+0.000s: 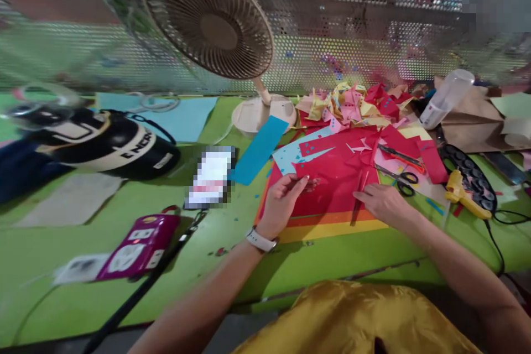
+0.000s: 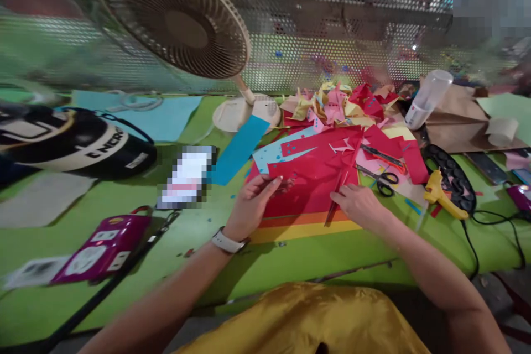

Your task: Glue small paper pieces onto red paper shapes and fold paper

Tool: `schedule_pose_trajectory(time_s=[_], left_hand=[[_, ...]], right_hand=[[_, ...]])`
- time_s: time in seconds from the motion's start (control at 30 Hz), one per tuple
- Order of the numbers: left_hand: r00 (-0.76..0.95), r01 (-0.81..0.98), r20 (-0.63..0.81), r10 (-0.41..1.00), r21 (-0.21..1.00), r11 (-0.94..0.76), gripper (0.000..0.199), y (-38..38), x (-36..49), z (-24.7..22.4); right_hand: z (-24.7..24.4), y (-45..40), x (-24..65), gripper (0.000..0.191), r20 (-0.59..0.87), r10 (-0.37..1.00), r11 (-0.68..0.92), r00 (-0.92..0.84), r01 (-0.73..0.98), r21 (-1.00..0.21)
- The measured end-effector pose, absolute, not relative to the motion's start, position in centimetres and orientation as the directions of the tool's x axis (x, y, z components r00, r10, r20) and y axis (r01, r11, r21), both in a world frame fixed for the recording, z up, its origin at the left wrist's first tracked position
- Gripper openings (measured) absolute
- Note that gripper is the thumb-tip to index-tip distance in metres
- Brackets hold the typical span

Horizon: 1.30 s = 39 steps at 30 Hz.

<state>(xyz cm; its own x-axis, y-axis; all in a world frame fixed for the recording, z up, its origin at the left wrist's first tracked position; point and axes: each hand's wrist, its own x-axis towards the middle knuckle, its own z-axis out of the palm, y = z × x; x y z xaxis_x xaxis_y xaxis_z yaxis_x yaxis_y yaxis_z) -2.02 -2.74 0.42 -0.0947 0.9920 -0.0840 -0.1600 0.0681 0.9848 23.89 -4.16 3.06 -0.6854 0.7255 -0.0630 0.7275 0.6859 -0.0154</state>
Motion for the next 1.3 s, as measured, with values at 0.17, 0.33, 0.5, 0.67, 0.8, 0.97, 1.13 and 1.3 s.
schedule_pose_trajectory(time_s=[0.17, 0.33, 0.5, 0.67, 0.8, 0.97, 1.13, 1.3], left_hand=[[-0.138, -0.149, -0.064, 0.988, 0.988, 0.043, 0.036, -2.4, -2.4, 0.2], [-0.170, -0.202, -0.055, 0.984, 0.979, 0.019, 0.032, -2.1, -2.7, 0.1], [-0.173, -0.217, -0.051, 0.984, 0.976, 0.013, 0.025, -2.1, -2.6, 0.1], [-0.163, -0.240, -0.054, 0.985, 0.971, 0.013, 0.029, -2.0, -2.4, 0.1], [-0.157, -0.240, -0.069, 0.985, 0.970, 0.030, 0.034, -2.0, -2.3, 0.0], [-0.118, -0.268, -0.075, 0.990, 0.963, 0.041, 0.032, -2.2, -2.0, 0.3], [-0.080, -0.304, -0.071, 0.994, 0.952, 0.044, 0.029, -2.2, -1.7, 1.0], [-0.058, -0.325, -0.087, 0.994, 0.944, 0.064, 0.027, -2.3, -1.6, 1.3]], right_hand=[[7.6, -5.4, 24.6, 0.041, 0.020, 0.750, 0.662, -0.661, 0.749, -0.030], [11.7, -8.2, 30.4, 0.040, 0.170, 0.939, 0.307, -0.298, 0.951, -0.026], [9.2, -11.2, 37.6, 0.047, -0.020, 0.980, -0.191, 0.198, 0.965, 0.182], [4.8, -12.1, 40.3, 0.051, -0.003, 0.973, -0.219, 0.230, 0.929, 0.299], [3.6, -12.2, 40.9, 0.042, 0.122, 0.979, -0.193, 0.161, 0.924, 0.331], [3.1, -12.2, 41.6, 0.034, 0.234, 0.943, -0.291, 0.235, 0.924, 0.248], [2.3, -11.5, 42.9, 0.038, 0.465, 0.765, -0.412, 0.447, 0.893, -0.181], [3.5, -8.4, 41.3, 0.050, 0.299, 0.603, -0.154, 0.739, 0.476, -0.866]])
